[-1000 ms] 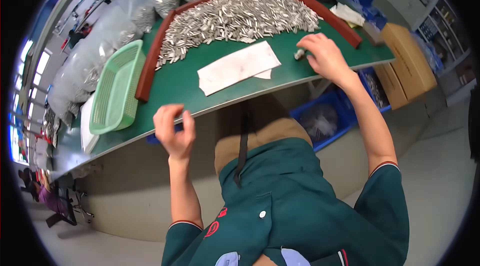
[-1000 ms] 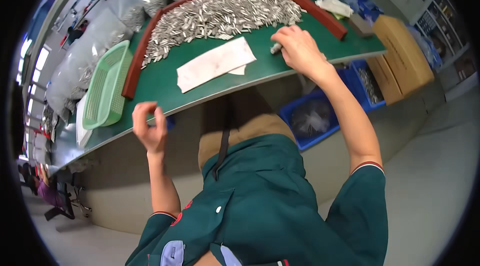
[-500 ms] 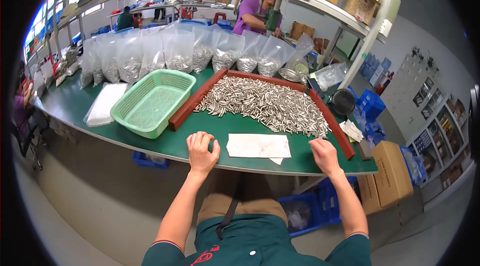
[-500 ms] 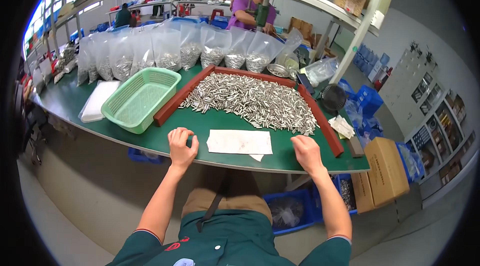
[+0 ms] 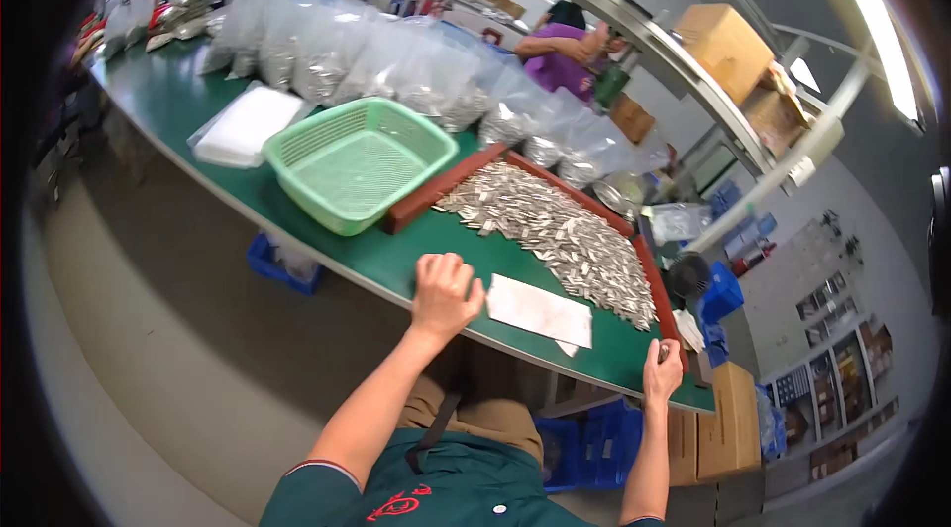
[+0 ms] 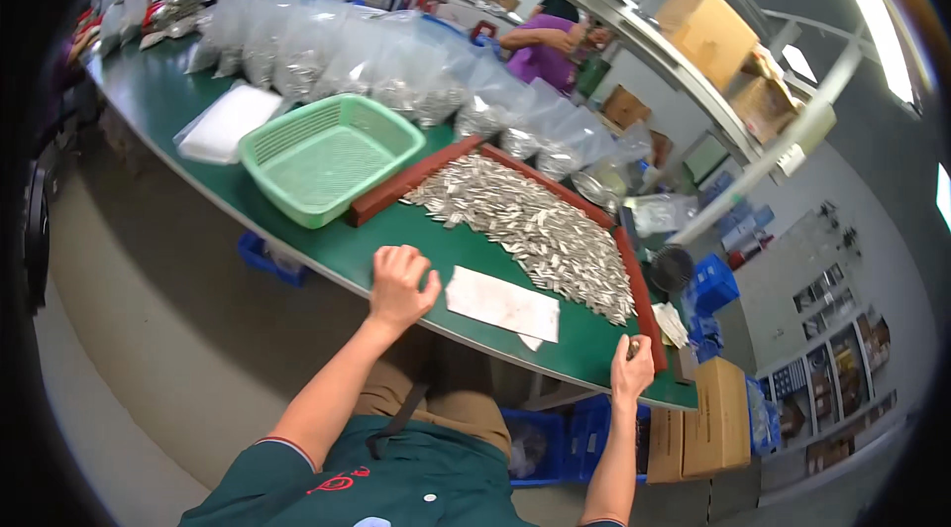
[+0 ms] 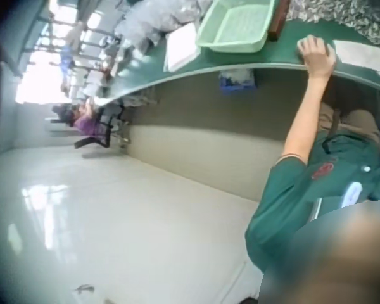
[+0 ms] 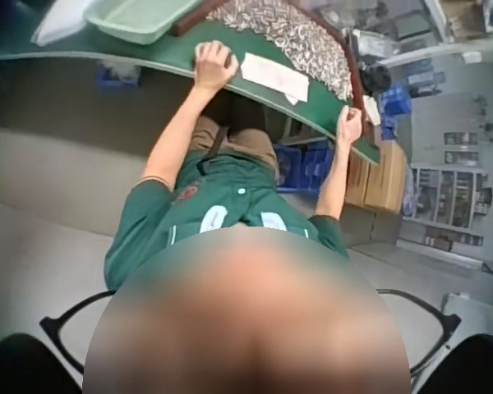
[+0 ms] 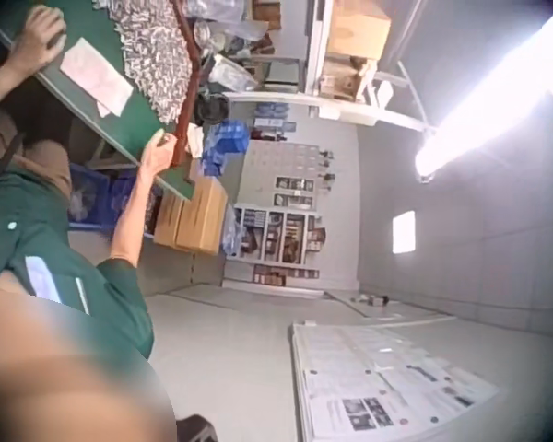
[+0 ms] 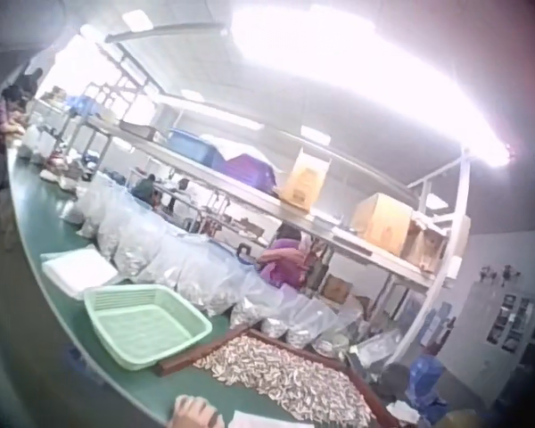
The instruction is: Inspecting and deburring small metal pins at a factory workbench.
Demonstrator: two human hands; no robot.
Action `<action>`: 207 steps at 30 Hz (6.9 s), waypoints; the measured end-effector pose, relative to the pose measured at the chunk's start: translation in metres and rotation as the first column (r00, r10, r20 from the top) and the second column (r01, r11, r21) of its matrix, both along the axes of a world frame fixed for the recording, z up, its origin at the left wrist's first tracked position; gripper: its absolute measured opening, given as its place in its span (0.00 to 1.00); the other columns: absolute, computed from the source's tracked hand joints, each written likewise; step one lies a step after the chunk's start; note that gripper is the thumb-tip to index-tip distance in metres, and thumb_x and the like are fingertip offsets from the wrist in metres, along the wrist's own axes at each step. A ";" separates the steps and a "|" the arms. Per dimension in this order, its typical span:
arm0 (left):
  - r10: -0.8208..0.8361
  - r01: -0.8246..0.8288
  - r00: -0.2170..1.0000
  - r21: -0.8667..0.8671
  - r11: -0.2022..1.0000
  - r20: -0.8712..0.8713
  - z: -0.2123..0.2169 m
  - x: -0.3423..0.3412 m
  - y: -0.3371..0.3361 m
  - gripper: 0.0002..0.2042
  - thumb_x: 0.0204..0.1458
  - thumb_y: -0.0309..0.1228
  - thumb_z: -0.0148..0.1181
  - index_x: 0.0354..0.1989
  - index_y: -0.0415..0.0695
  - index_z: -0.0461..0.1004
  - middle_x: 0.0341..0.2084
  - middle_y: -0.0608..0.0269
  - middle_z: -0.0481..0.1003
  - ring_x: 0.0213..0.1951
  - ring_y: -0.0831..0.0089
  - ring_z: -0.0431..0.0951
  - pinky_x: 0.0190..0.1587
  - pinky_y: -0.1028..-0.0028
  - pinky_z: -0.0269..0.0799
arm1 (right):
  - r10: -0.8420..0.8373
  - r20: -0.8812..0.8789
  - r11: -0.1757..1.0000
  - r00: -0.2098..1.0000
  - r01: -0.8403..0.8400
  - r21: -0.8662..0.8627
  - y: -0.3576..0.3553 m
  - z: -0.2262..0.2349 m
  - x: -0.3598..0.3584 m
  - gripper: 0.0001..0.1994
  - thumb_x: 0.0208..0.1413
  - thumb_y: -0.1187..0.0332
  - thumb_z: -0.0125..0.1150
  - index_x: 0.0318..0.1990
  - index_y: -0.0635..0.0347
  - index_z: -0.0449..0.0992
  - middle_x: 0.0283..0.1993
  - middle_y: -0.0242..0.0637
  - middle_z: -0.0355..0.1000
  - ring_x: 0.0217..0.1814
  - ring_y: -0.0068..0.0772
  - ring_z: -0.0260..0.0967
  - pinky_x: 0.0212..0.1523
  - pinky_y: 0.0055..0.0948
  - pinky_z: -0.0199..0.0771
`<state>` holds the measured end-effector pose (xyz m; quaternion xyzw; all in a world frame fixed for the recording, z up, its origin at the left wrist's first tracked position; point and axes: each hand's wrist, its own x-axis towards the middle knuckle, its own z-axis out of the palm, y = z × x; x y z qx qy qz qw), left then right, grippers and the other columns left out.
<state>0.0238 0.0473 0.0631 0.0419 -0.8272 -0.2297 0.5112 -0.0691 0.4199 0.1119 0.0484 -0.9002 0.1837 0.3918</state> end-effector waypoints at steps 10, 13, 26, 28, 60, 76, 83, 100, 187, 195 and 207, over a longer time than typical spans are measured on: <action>-0.006 0.006 1.000 0.005 1.000 0.024 -0.003 0.006 0.000 0.07 0.38 0.32 0.54 0.20 0.43 0.65 0.25 0.59 0.63 0.34 0.65 0.66 0.46 0.64 0.56 | -0.202 0.024 0.915 0.979 0.180 0.360 0.002 -0.038 -0.017 0.18 0.50 0.55 0.46 0.20 0.62 0.70 0.19 0.46 0.69 0.23 0.50 0.68 0.23 0.45 0.66; -0.026 0.026 0.999 0.010 1.000 0.025 0.003 0.009 -0.001 0.07 0.38 0.31 0.54 0.20 0.42 0.64 0.25 0.60 0.63 0.34 0.66 0.66 0.47 0.65 0.56 | -0.191 0.081 0.911 0.978 0.146 0.386 -0.004 -0.033 -0.014 0.17 0.50 0.58 0.48 0.19 0.63 0.69 0.18 0.47 0.68 0.23 0.50 0.67 0.22 0.46 0.62; -0.035 0.021 0.974 0.065 0.998 0.223 0.010 -0.008 0.001 0.07 0.34 0.29 0.58 0.22 0.43 0.69 0.25 0.64 0.66 0.31 0.69 0.67 0.47 0.62 0.54 | -0.235 0.183 0.946 0.955 0.181 0.268 -0.004 -0.032 -0.028 0.14 0.46 0.64 0.51 0.17 0.64 0.67 0.18 0.49 0.66 0.23 0.54 0.65 0.23 0.43 0.63; -0.041 0.029 0.972 0.055 0.998 0.233 0.013 -0.008 0.001 0.07 0.33 0.29 0.58 0.22 0.44 0.69 0.25 0.65 0.66 0.31 0.69 0.67 0.47 0.62 0.54 | -0.225 0.272 0.960 0.936 0.166 0.225 -0.006 -0.030 -0.027 0.14 0.46 0.64 0.52 0.16 0.65 0.66 0.17 0.49 0.66 0.23 0.53 0.65 0.23 0.43 0.62; -0.082 0.073 0.884 0.038 0.997 0.459 0.017 -0.015 0.000 0.09 0.35 0.26 0.58 0.28 0.43 0.70 0.28 0.62 0.68 0.34 0.66 0.68 0.51 0.60 0.53 | -0.164 0.234 0.984 0.958 0.143 0.103 -0.009 -0.026 -0.033 0.14 0.45 0.69 0.55 0.15 0.62 0.59 0.13 0.44 0.58 0.17 0.49 0.59 0.18 0.40 0.56; -0.286 0.240 0.857 0.158 0.958 0.429 0.045 -0.024 0.005 0.09 0.34 0.23 0.55 0.28 0.41 0.70 0.29 0.59 0.71 0.34 0.62 0.69 0.51 0.59 0.55 | 0.350 0.082 0.838 0.933 -0.273 -0.472 -0.050 0.039 -0.024 0.14 0.42 0.76 0.54 0.12 0.61 0.56 0.09 0.32 0.54 0.09 0.28 0.52 0.13 0.26 0.49; -0.407 0.502 0.627 0.055 0.863 0.665 0.056 -0.050 0.037 0.15 0.38 0.29 0.58 0.38 0.45 0.71 0.42 0.61 0.68 0.47 0.63 0.66 0.54 0.57 0.49 | 0.720 -0.504 -0.395 0.477 -0.315 -0.863 -0.124 0.040 -0.033 0.17 0.51 0.71 0.35 0.10 0.56 0.50 0.08 0.28 0.47 0.12 0.20 0.40 0.16 0.23 0.40; -0.407 0.588 0.411 0.104 0.802 0.816 0.051 -0.071 0.062 0.24 0.41 0.40 0.57 0.49 0.46 0.65 0.54 0.59 0.59 0.56 0.58 0.56 0.57 0.53 0.44 | 0.832 -0.363 -0.288 0.420 -0.232 -0.929 -0.104 0.009 -0.037 0.17 0.51 0.71 0.34 0.10 0.59 0.51 0.08 0.30 0.48 0.12 0.21 0.40 0.15 0.24 0.38; -0.217 0.447 0.756 -0.246 0.860 0.618 0.065 -0.198 0.033 0.32 0.47 0.43 0.53 0.59 0.47 0.50 0.58 0.53 0.48 0.61 0.56 0.44 0.58 0.51 0.36 | 0.952 -0.029 -0.015 0.306 -0.048 -0.999 -0.121 0.006 -0.050 0.17 0.52 0.63 0.38 0.14 0.60 0.56 0.12 0.28 0.52 0.15 0.17 0.43 0.16 0.20 0.40; -0.276 0.474 0.779 -0.241 0.847 0.563 0.047 -0.285 0.047 0.37 0.38 0.63 0.48 0.52 0.49 0.62 0.48 0.55 0.63 0.53 0.54 0.58 0.55 0.47 0.44 | 0.934 -0.107 -0.109 0.342 -0.014 -0.994 -0.122 0.005 -0.055 0.18 0.54 0.63 0.35 0.13 0.58 0.54 0.08 0.26 0.47 0.11 0.16 0.37 0.13 0.21 0.37; -0.220 0.413 0.840 -0.323 0.851 0.496 0.038 -0.254 0.047 0.21 0.46 0.44 0.51 0.46 0.46 0.65 0.43 0.54 0.64 0.51 0.52 0.58 0.52 0.54 0.49 | 0.938 -0.105 -0.093 0.329 -0.052 -0.994 -0.118 0.003 -0.052 0.18 0.53 0.63 0.37 0.13 0.59 0.55 0.09 0.27 0.48 0.11 0.17 0.39 0.14 0.21 0.38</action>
